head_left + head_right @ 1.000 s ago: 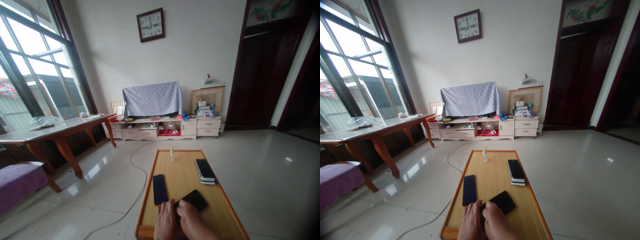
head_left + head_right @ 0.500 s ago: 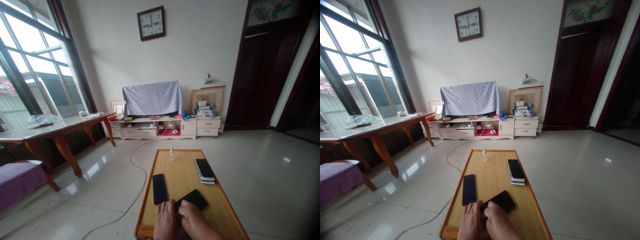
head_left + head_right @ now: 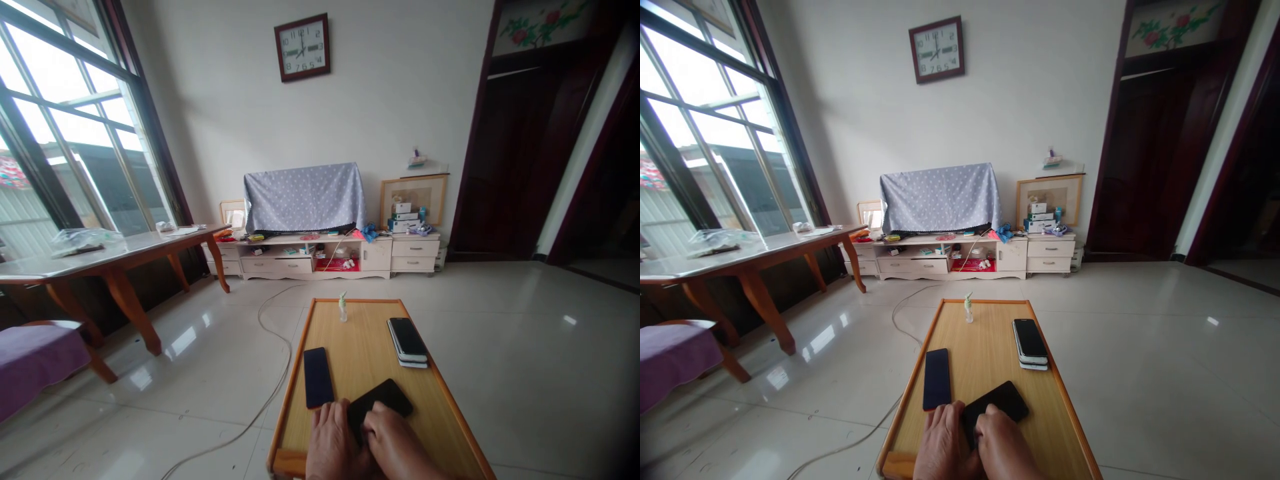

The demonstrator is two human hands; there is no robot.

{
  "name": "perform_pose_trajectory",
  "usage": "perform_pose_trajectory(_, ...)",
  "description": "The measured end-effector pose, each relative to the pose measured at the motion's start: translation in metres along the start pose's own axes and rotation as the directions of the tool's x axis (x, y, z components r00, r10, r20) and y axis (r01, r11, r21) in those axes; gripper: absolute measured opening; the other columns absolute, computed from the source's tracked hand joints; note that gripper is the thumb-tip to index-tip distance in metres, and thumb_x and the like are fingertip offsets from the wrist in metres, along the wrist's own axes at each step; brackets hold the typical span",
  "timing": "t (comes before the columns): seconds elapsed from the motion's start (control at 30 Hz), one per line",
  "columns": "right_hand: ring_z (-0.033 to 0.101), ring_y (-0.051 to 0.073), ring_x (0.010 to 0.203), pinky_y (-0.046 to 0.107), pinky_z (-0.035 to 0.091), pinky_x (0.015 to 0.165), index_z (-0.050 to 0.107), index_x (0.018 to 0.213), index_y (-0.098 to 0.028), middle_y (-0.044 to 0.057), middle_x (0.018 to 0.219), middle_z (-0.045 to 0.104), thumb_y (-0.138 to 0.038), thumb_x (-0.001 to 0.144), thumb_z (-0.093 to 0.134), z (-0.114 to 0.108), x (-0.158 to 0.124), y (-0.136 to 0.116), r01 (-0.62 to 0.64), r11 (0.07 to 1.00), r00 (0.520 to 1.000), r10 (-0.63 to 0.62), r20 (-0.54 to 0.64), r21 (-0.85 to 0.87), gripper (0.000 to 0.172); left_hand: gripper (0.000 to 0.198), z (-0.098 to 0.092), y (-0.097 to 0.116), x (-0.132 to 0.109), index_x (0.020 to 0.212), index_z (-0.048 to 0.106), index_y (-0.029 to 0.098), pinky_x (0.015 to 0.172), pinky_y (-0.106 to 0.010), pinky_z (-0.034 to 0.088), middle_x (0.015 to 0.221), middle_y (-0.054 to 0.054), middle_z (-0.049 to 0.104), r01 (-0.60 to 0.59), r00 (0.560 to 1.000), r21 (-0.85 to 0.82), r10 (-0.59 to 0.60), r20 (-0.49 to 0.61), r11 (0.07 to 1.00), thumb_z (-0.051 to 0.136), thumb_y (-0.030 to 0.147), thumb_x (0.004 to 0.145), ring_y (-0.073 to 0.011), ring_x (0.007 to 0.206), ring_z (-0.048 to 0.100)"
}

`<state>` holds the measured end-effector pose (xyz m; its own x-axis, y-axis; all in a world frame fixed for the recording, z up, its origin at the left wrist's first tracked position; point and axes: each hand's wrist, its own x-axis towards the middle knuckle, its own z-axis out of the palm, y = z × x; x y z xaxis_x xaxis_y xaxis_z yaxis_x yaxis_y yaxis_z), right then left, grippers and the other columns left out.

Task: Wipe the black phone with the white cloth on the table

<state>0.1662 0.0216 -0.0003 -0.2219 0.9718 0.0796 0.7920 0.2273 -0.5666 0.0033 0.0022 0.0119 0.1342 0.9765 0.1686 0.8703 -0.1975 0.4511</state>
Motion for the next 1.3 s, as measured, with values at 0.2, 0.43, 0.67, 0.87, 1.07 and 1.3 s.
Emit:
perform_pose_trajectory(0.2, 0.056, 0.014, 0.072, 0.026, 0.031, 0.065, 0.06, 0.071, -0.02, 0.002, 0.08, 0.061, -0.011, 0.084, 0.046, -0.031, 0.018, 0.035, -0.212, 0.972, 0.975, 0.203, -0.094, -0.098, 0.021, 0.061, -0.003, 0.002, -0.001, 0.121, 0.054, 0.022, 0.102, -0.037, 0.029, 0.114, -0.007, 0.06, -0.009, 1.0, -0.027, 0.009, 0.008, 1.0, 0.064, 0.038, 0.064, -0.0263, 0.111, 0.05)
perform_pose_trajectory(0.43, 0.055, 0.011, 0.068, 0.025, 0.03, 0.063, 0.059, 0.068, -0.021, 0.0, 0.08, 0.061, -0.008, 0.079, 0.052, -0.018, 0.012, 0.024, -0.146, 0.984, 0.987, 0.139, -0.078, -0.099, 0.018, 0.06, 0.001, 0.0, 0.001, 0.119, 0.055, 0.023, 0.101, -0.037, 0.029, 0.111, -0.007, 0.061, -0.006, 1.0, -0.046, 0.005, -0.016, 0.999, 0.064, 0.038, 0.062, -0.0271, 0.11, 0.05)
perform_pose_trajectory(0.67, 0.054, 0.015, 0.072, 0.027, 0.028, 0.063, 0.059, 0.072, -0.019, 0.004, 0.082, 0.06, -0.011, 0.086, 0.045, -0.033, 0.025, 0.041, -0.234, 0.962, 0.965, 0.213, -0.152, -0.139, 0.021, 0.059, -0.001, 0.001, 0.0, 0.118, 0.054, 0.022, 0.101, -0.037, 0.03, 0.111, -0.006, 0.061, -0.028, 1.0, -0.055, 0.028, -0.008, 0.998, 0.064, 0.037, 0.062, -0.0261, 0.109, 0.05)
perform_pose_trajectory(0.87, 0.055, 0.012, 0.069, 0.025, 0.028, 0.062, 0.059, 0.069, -0.021, 0.0, 0.082, 0.061, -0.01, 0.083, 0.05, -0.022, 0.021, 0.034, -0.181, 0.974, 0.981, 0.169, -0.096, -0.139, 0.019, 0.057, -0.004, 0.003, 0.0, 0.116, 0.055, 0.022, 0.101, -0.038, 0.029, 0.11, -0.006, 0.061, -0.022, 1.0, -0.063, 0.022, 0.004, 0.998, 0.064, 0.035, 0.061, -0.0263, 0.108, 0.05)
perform_pose_trajectory(1.07, 0.055, 0.014, 0.07, 0.028, 0.025, 0.06, 0.058, 0.071, -0.019, 0.004, 0.081, 0.06, -0.011, 0.088, 0.044, -0.033, 0.029, 0.049, -0.263, 0.949, 0.959, 0.238, -0.153, -0.173, 0.024, 0.057, -0.004, 0.004, 0.0, 0.116, 0.053, 0.022, 0.101, -0.037, 0.03, 0.11, -0.006, 0.06, -0.015, 1.0, -0.051, 0.016, 0.015, 0.999, 0.063, 0.033, 0.061, -0.0253, 0.109, 0.05)
perform_pose_trajectory(1.3, 0.054, 0.012, 0.066, 0.026, 0.025, 0.058, 0.058, 0.068, -0.021, 0.001, 0.078, 0.06, -0.01, 0.081, 0.052, -0.025, 0.026, 0.042, -0.211, 0.962, 0.976, 0.197, -0.092, -0.173, 0.018, 0.056, 0.001, -0.002, 0.001, 0.115, 0.054, 0.023, 0.1, -0.036, 0.029, 0.109, -0.005, 0.06, -0.035, 0.999, -0.068, 0.036, 0.005, 0.997, 0.064, 0.035, 0.062, -0.0252, 0.108, 0.05)
